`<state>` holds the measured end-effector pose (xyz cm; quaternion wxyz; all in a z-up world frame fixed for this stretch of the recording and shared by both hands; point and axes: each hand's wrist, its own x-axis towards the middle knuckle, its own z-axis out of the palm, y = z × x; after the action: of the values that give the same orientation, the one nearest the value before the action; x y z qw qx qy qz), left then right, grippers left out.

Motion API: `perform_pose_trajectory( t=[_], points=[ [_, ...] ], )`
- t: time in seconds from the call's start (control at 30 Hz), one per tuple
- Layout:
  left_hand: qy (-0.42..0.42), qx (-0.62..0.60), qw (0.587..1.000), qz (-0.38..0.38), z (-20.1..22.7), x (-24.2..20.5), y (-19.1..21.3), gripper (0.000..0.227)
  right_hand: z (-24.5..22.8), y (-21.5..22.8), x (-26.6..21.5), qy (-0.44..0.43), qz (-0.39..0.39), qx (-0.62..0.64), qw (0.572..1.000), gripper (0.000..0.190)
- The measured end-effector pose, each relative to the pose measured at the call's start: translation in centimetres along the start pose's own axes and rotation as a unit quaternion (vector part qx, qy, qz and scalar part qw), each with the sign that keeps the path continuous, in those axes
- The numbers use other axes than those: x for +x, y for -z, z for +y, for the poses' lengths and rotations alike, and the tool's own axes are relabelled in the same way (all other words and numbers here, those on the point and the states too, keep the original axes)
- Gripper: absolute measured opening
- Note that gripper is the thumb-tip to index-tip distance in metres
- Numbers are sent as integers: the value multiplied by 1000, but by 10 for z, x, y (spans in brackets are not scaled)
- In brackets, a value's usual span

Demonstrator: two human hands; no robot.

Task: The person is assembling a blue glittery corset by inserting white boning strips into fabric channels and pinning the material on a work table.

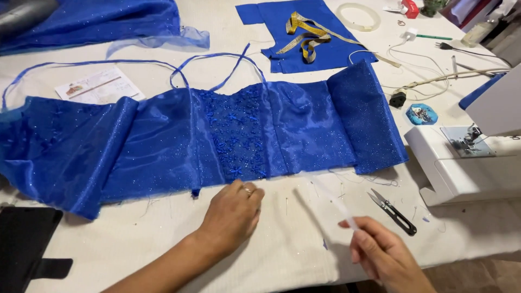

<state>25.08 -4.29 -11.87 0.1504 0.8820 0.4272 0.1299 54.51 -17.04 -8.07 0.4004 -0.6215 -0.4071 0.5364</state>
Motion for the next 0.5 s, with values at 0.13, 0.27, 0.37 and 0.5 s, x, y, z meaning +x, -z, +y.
perform_pose_trajectory(
  t=[0.13, 0.27, 0.37, 0.5],
  points=[
    [-167, 177, 950, 196, -5, 36, -14, 28, 16, -13, 2, -39, 24, 19, 999, 32],
    [-129, 62, 985, 94, -16, 82, -31, 41, 23, -22, 6, -13, 83, 93, 992, 26],
    [-119, -50, 992, 6, -7, 87, 0, 58, 10, -31, 2, -34, 107, 106, 988, 27],
    [-150, -13, 989, 16, -9, 102, -3, 46, 15, -41, 2, 72, 96, 76, 990, 35]
  ],
)
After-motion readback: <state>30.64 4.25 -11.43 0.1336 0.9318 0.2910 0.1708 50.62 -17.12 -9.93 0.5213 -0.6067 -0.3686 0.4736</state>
